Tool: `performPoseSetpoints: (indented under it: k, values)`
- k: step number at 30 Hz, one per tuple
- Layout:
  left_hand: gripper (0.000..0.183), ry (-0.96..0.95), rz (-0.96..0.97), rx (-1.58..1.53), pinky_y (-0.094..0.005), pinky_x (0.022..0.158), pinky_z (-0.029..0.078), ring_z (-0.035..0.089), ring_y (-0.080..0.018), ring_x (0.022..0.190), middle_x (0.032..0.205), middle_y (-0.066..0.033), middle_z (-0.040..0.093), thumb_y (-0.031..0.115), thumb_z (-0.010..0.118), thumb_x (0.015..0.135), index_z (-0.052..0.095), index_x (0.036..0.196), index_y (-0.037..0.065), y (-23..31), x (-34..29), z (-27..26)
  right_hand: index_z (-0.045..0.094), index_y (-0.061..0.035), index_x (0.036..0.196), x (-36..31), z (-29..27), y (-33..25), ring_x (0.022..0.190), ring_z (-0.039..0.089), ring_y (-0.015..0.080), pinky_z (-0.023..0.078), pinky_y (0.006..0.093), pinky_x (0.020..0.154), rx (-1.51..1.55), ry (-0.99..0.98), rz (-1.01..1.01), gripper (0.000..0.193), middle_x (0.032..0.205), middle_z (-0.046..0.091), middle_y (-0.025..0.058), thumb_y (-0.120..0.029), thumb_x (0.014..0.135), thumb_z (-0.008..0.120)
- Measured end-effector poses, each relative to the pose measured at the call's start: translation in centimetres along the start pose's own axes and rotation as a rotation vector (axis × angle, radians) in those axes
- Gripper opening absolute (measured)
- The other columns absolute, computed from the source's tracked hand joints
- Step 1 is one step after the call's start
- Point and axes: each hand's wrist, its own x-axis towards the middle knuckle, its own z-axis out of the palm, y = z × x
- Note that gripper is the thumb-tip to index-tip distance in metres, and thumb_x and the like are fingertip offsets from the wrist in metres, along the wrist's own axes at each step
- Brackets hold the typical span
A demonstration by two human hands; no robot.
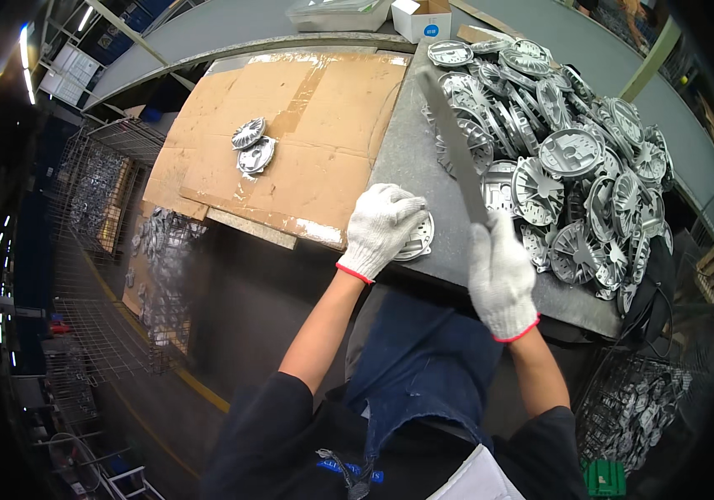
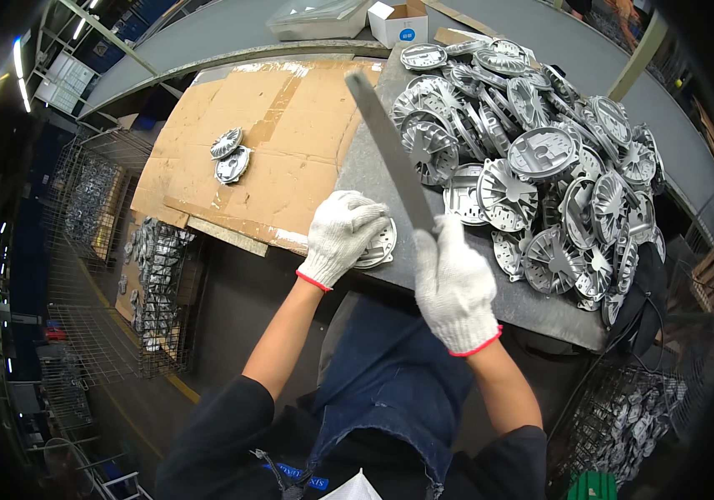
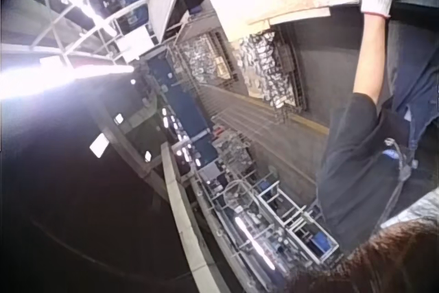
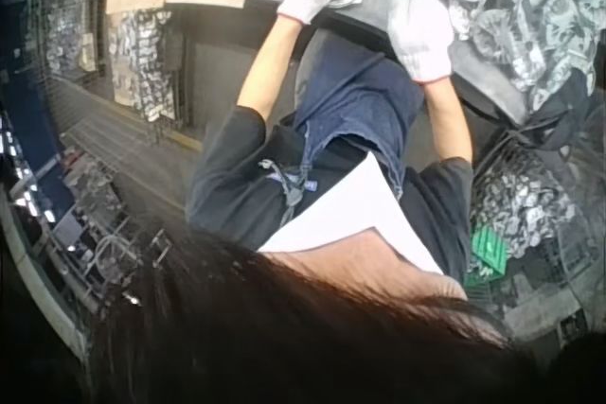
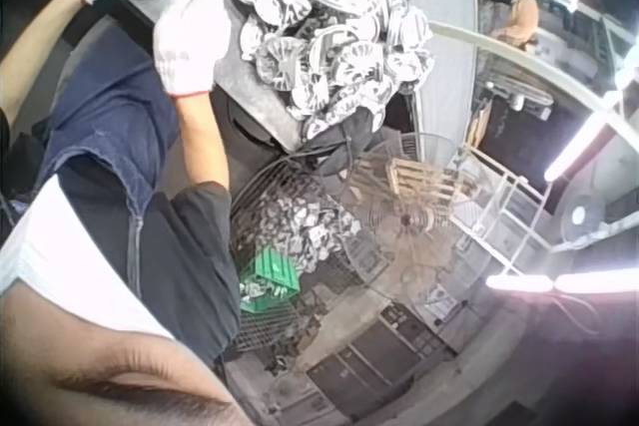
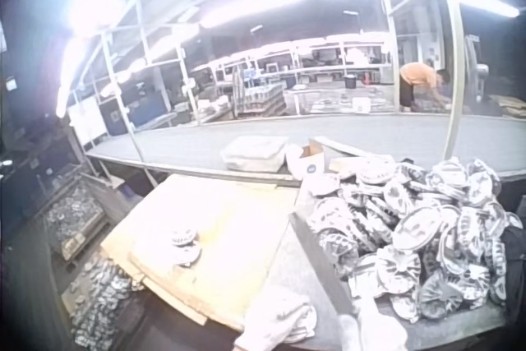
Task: The person files metal parts with a hand file and places them onto a cardboard sheet.
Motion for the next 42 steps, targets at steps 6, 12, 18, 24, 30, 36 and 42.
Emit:
performPoseSetpoints:
  k: [6,12,18,24,30,36,42]
  values:
    - [0.015,-0.035,0.024,0.017,-0.0441,0.094,0.060,0.074,-0.0309,0.105,0.101,-0.0055,0.080,0.022,0.088,0.086,0.088,0.098,0.013,-0.4,0.3,-0.3,0.061,-0.0096,0.119,-0.7,1.3,1.9,0.069,0.076,0.0439,0.059,0.0550,0.062,-0.289,-0.295,0.036,0.034,0.073,0.073,0.0220,-0.044,0.118,0.057]
    - [0.018,-0.120,0.031,0.018,-0.0426,0.095,0.058,0.072,-0.0304,0.105,0.103,-0.0049,0.080,0.029,0.087,0.085,0.089,0.100,0.018,-0.3,0.7,-0.6,0.059,-0.0018,0.125,1.2,0.4,-1.0,0.100,0.077,0.0526,0.059,0.0599,0.089,-0.093,-0.336,0.287,0.070,0.103,0.079,0.0314,-0.067,0.101,0.072]
    - [0.011,-0.131,0.019,-0.060,-0.0425,0.091,0.060,0.075,-0.0309,0.099,0.097,-0.0096,0.079,0.020,0.085,0.091,0.087,0.096,0.011,0.4,0.9,-1.3,0.059,-0.0014,0.129,3.3,5.8,2.6,0.115,0.076,0.0514,0.059,0.0590,0.099,-0.028,-0.428,0.365,0.080,0.118,0.078,0.0341,-0.071,0.093,0.078]
    - [0.015,-0.038,-0.158,-0.173,-0.0386,0.097,0.064,0.082,-0.0291,0.107,0.108,-0.0126,0.084,0.013,0.088,0.092,0.090,0.106,0.008,1.2,0.2,-1.2,0.060,0.0002,0.131,4.0,6.3,1.9,0.118,0.076,0.0503,0.060,0.0581,0.100,-0.034,-0.476,0.396,0.077,0.120,0.078,0.0330,-0.065,0.095,0.078]
    - [0.016,0.028,-0.031,-0.145,-0.0355,0.092,0.065,0.082,-0.0246,0.103,0.111,-0.0132,0.084,0.006,0.088,0.094,0.088,0.110,0.003,0.6,0.2,-1.0,0.062,-0.0017,0.131,4.7,5.4,2.2,0.119,0.076,0.0491,0.059,0.0565,0.100,-0.022,-0.462,0.416,0.075,0.123,0.078,0.0323,-0.064,0.093,0.082]
    - [0.015,0.270,-0.426,-0.520,-0.0344,0.093,0.064,0.080,-0.0230,0.104,0.108,-0.0140,0.084,0.001,0.086,0.094,0.087,0.109,-0.001,2.9,2.3,-2.2,0.064,-0.0022,0.132,5.3,5.3,2.1,0.117,0.077,0.0481,0.059,0.0557,0.100,-0.005,-0.493,0.443,0.074,0.120,0.080,0.0293,-0.060,0.091,0.085]
    - [0.022,-0.105,-0.368,-0.233,-0.0390,0.101,0.061,0.077,-0.0274,0.117,0.112,-0.0099,0.085,0.026,0.086,0.096,0.090,0.106,0.007,2.2,1.0,-1.8,0.066,-0.0051,0.132,3.8,5.1,4.0,0.118,0.077,0.0449,0.058,0.0517,0.100,0.152,-0.467,0.379,0.077,0.120,0.080,0.0265,-0.059,0.082,0.088]
